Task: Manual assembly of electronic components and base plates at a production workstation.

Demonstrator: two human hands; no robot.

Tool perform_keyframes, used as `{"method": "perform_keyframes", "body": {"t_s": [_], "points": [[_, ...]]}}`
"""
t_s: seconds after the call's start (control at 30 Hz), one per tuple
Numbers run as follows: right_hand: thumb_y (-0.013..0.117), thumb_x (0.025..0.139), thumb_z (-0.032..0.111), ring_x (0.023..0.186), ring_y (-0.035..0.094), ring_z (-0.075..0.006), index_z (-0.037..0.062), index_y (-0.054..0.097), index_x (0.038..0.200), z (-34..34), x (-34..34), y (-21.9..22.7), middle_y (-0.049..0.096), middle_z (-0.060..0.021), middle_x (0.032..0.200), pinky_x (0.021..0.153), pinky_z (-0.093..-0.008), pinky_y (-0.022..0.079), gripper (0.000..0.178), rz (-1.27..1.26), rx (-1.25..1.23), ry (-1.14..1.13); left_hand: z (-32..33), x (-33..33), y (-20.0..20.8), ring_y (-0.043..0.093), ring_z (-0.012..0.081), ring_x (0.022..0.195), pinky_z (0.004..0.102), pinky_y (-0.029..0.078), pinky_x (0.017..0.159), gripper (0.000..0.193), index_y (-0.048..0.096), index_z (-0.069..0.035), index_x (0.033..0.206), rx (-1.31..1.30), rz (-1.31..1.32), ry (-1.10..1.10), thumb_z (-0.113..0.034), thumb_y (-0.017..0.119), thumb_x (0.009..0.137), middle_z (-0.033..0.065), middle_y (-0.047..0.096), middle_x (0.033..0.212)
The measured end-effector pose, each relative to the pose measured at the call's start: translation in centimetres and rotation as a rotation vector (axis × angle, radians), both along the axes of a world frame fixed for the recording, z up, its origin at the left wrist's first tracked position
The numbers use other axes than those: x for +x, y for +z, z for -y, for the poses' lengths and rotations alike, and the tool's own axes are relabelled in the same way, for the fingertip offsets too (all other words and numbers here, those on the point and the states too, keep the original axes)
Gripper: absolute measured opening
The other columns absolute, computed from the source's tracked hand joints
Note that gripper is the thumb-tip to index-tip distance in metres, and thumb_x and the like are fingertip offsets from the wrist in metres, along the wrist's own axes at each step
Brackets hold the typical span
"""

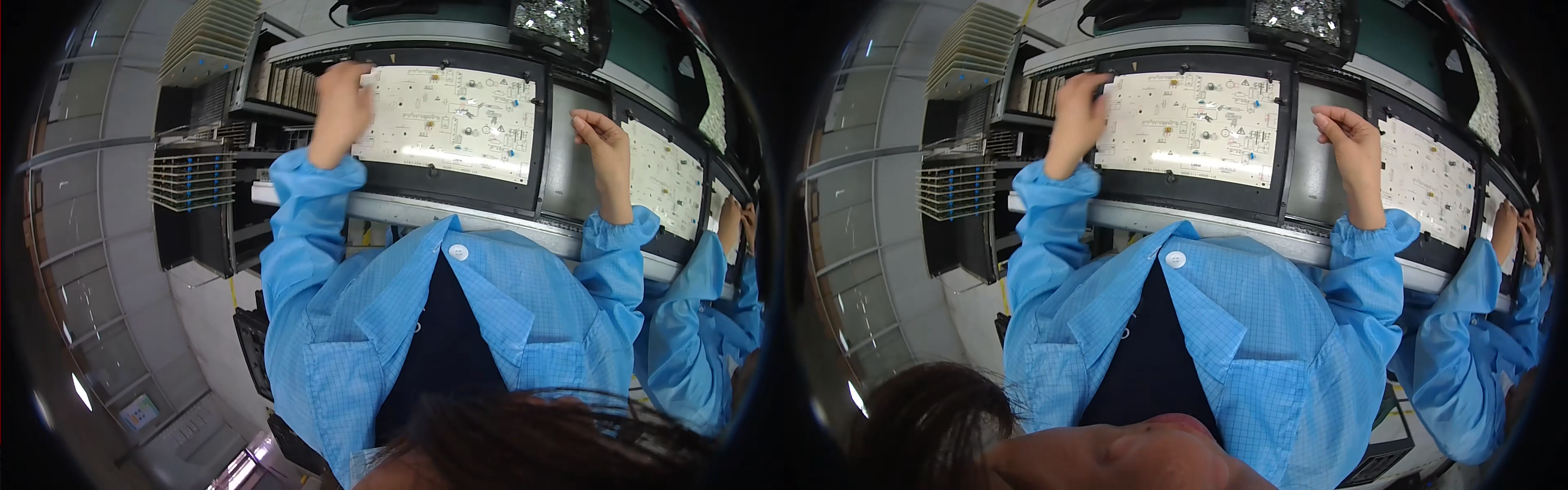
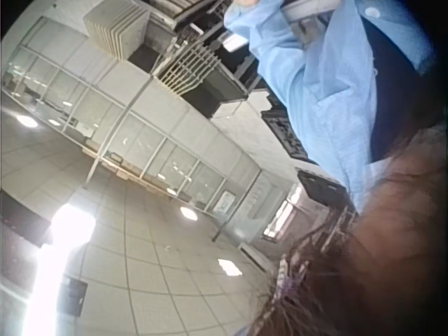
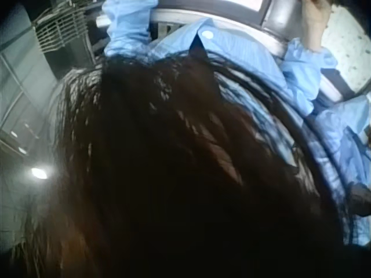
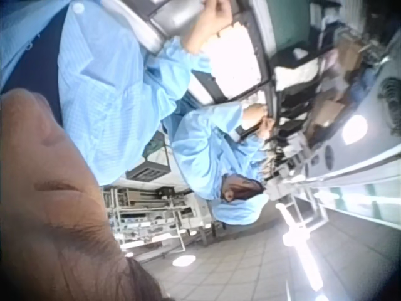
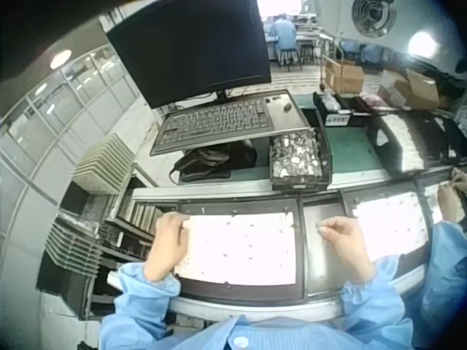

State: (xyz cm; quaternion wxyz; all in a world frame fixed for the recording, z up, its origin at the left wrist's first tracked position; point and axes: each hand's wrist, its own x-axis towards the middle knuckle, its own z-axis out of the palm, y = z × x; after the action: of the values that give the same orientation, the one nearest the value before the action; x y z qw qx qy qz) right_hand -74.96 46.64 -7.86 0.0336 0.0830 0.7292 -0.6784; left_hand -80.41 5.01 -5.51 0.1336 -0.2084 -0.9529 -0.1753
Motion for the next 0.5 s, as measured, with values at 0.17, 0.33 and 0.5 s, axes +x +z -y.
{"method": "perform_keyframes", "body": {"t_s": [0.17, 0.33, 0.5], "points": [[0.066, 0.089, 0.006, 0.073, 0.055, -0.0079, -0.0015, 0.068, 0.106, 3.1, -1.4, -2.5, 0.067, -0.0029, 0.091, 0.070, -0.0201, 0.046, 0.019, -0.107, -0.099, 0.022, -11.9, 0.5, -1.7, 0.053, 0.0373, 0.106, 0.0435, 0.045, 0.092, 0.032, 0.061, 0.000, 0.110, 0.210, 0.060, -0.286, 0.001, 0.063, 0.079, 0.0186, 0.060, 0.111], [0.065, 0.090, 0.006, 0.074, 0.055, -0.0071, -0.0003, 0.068, 0.105, 2.4, 0.3, -1.8, 0.066, -0.0017, 0.090, 0.068, -0.0202, 0.046, 0.016, -0.141, 0.032, -0.073, -14.1, 0.0, -3.7, 0.051, 0.0363, 0.100, 0.0416, 0.043, 0.091, 0.032, 0.060, 0.002, 0.110, 0.159, 0.253, -0.313, 0.006, 0.060, 0.077, 0.0188, 0.060, 0.101], [0.065, 0.090, 0.006, 0.072, 0.055, -0.0068, 0.0003, 0.069, 0.103, 2.6, 0.8, -1.0, 0.066, -0.0014, 0.089, 0.068, -0.0204, 0.046, 0.015, -0.191, 0.015, -0.122, -15.0, -0.2, -2.9, 0.051, 0.0359, 0.100, 0.0402, 0.042, 0.089, 0.034, 0.062, 0.001, 0.104, -0.030, 0.331, -0.273, 0.011, 0.056, 0.071, 0.0187, 0.061, 0.094]]}}
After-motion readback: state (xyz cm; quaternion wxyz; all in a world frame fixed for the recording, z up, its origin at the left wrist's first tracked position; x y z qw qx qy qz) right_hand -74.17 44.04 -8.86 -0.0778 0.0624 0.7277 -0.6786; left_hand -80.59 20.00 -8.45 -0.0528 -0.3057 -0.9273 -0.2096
